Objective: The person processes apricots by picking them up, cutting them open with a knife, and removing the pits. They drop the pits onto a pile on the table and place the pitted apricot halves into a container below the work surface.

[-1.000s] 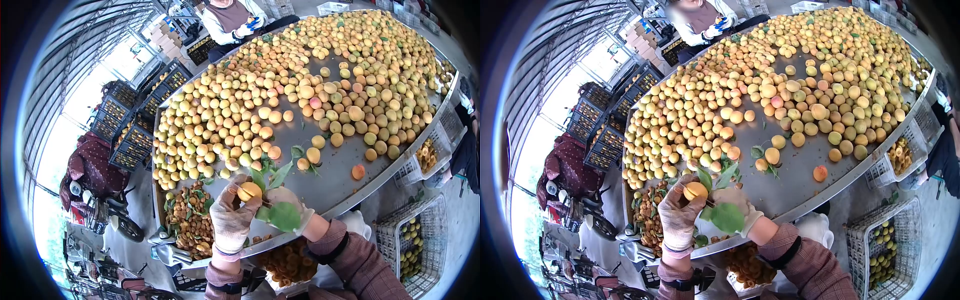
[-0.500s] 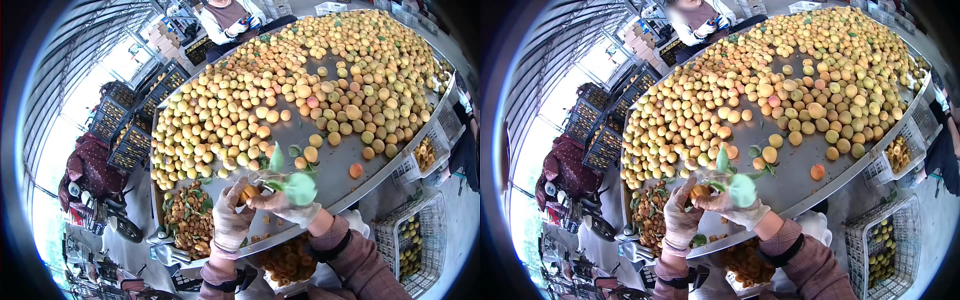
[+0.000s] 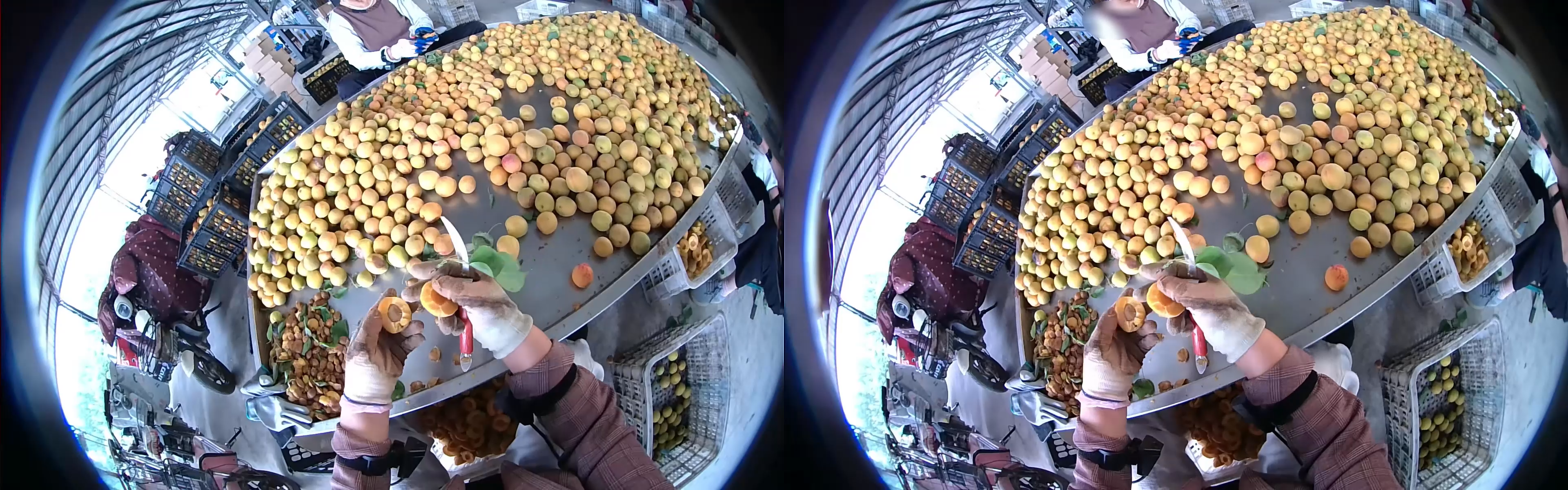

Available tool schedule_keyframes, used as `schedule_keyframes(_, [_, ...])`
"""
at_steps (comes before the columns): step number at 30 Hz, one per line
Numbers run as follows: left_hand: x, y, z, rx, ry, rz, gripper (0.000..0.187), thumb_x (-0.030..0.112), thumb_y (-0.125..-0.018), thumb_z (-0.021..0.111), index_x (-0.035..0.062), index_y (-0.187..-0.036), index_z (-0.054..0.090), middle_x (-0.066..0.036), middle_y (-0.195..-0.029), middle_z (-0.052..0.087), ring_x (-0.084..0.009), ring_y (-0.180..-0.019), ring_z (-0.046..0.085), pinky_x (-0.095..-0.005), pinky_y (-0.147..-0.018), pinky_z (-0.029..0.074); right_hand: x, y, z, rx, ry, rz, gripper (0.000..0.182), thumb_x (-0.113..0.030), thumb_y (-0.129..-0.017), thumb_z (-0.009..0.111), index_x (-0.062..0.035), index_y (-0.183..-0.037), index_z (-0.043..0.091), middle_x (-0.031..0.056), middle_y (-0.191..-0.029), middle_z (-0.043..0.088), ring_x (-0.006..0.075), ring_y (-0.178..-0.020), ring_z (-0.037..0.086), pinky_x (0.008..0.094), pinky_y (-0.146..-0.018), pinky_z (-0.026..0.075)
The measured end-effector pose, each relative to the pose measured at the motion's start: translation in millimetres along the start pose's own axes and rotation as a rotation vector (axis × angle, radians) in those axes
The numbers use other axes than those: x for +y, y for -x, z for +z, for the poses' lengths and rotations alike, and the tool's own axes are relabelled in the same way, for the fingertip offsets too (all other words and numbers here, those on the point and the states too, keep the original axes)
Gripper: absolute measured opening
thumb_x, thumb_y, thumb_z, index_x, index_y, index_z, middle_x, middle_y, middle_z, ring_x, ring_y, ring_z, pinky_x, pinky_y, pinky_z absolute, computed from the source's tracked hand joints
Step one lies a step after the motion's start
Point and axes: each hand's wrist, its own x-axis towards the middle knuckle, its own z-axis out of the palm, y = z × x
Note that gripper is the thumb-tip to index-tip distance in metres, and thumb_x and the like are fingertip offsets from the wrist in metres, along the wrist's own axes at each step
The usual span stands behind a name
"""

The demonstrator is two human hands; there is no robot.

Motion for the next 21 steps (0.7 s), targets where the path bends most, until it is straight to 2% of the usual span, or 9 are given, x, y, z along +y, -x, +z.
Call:
schedule_keyframes(3, [-10,-2,12,-0.072,0.010,-0.148,0.060,0.054,-0.091,0.047,0.0041,-0.125,0.048,-0.009,-0.108,0.061,-0.0187,-0.092,0.063,-0.0330,-0.068,0.057,-4,10,21,-0.130,0.537,0.090,0.048,-0.028,-0.091,0.059,-0.0016,-0.130,0.049,0.0047,-0.103,0.062,0.0056,-0.074,0.056,0.0188,-0.055,0.046])
schedule_keyframes(4, [-15,-1,11,-0.072,0.013,-0.156,0.060,0.054,-0.091,0.047,0.0041,-0.125,0.048,-0.009,-0.108,0.061,-0.0187,-0.092,0.063,-0.0330,-0.068,0.057,20,-2,18,-0.159,0.489,-0.163,0.044,-0.029,-0.091,0.059,-0.0039,-0.126,0.053,0.0016,-0.087,0.062,0.0076,-0.060,0.056,0.0197,-0.045,0.043])
schedule_keyframes(6, [-25,3,8,-0.035,-0.055,-0.176,0.061,0.056,-0.088,0.051,0.0045,-0.122,0.050,-0.007,-0.102,0.062,-0.0162,-0.088,0.063,-0.0289,-0.064,0.055,30,-9,10,-0.049,-0.158,-0.009,0.038,-0.027,-0.089,0.061,-0.0037,-0.119,0.056,0.0013,-0.087,0.062,0.0086,-0.065,0.057,0.0199,-0.047,0.044])
schedule_keyframes(7, [-28,5,6,-0.069,-0.058,-0.182,0.055,0.048,-0.088,0.057,0.0042,-0.121,0.051,-0.005,-0.098,0.062,-0.0142,-0.086,0.062,-0.0265,-0.062,0.053,41,-24,-2,-0.121,0.298,-0.350,0.030,-0.020,-0.089,0.060,-0.0029,-0.114,0.057,0.0025,-0.088,0.062,0.0098,-0.068,0.059,0.0209,-0.048,0.046])
schedule_keyframes(11, [-28,7,8,-0.122,-0.007,-0.182,0.048,0.038,-0.087,0.063,0.0043,-0.119,0.052,-0.007,-0.099,0.063,-0.0159,-0.088,0.063,-0.0286,-0.063,0.054,3,5,8,0.064,0.289,-0.144,0.026,-0.017,-0.089,0.059,-0.0053,-0.112,0.059,0.0043,-0.087,0.062,0.0073,-0.058,0.056,0.0192,-0.045,0.041])
schedule_keyframes(16, [-14,9,19,0.036,0.291,-0.106,0.049,0.011,-0.085,0.062,-0.0010,-0.129,0.043,-0.015,-0.117,0.057,-0.0310,-0.101,0.060,-0.0447,-0.095,0.049,5,-1,1,0.002,0.408,-0.039,0.010,-0.013,-0.090,0.055,-0.0079,-0.097,0.058,0.0008,-0.082,0.059,0.0063,-0.052,0.050,0.0193,-0.044,0.038])
schedule_keyframes(17, [-18,7,15,0.022,0.289,-0.002,0.052,0.011,-0.084,0.062,-0.0008,-0.131,0.041,-0.014,-0.119,0.056,-0.0304,-0.106,0.057,-0.0455,-0.097,0.046,24,-8,-3,0.021,0.409,-0.120,0.011,-0.016,-0.089,0.057,-0.0078,-0.096,0.059,-0.0003,-0.077,0.058,0.0074,-0.052,0.050,0.0198,-0.046,0.040])
schedule_keyframes(18, [-20,6,14,0.007,0.288,0.102,0.055,0.010,-0.084,0.063,-0.0005,-0.132,0.038,-0.014,-0.120,0.055,-0.0298,-0.111,0.054,-0.0463,-0.099,0.044,33,-21,0,-0.018,-0.131,-0.009,0.016,-0.023,-0.089,0.060,-0.0072,-0.094,0.061,-0.0003,-0.072,0.057,0.0090,-0.052,0.051,0.0217,-0.047,0.043])
schedule_keyframes(21, [-19,9,27,-0.034,0.177,0.179,0.065,0.010,-0.081,0.065,0.0002,-0.137,0.033,-0.014,-0.125,0.050,-0.0288,-0.117,0.050,-0.0439,-0.102,0.040,44,-11,-6,0.039,0.562,-0.096,0.024,-0.030,-0.088,0.062,-0.0067,-0.091,0.062,0.0002,-0.068,0.056,0.0102,-0.052,0.051,0.0238,-0.049,0.046])
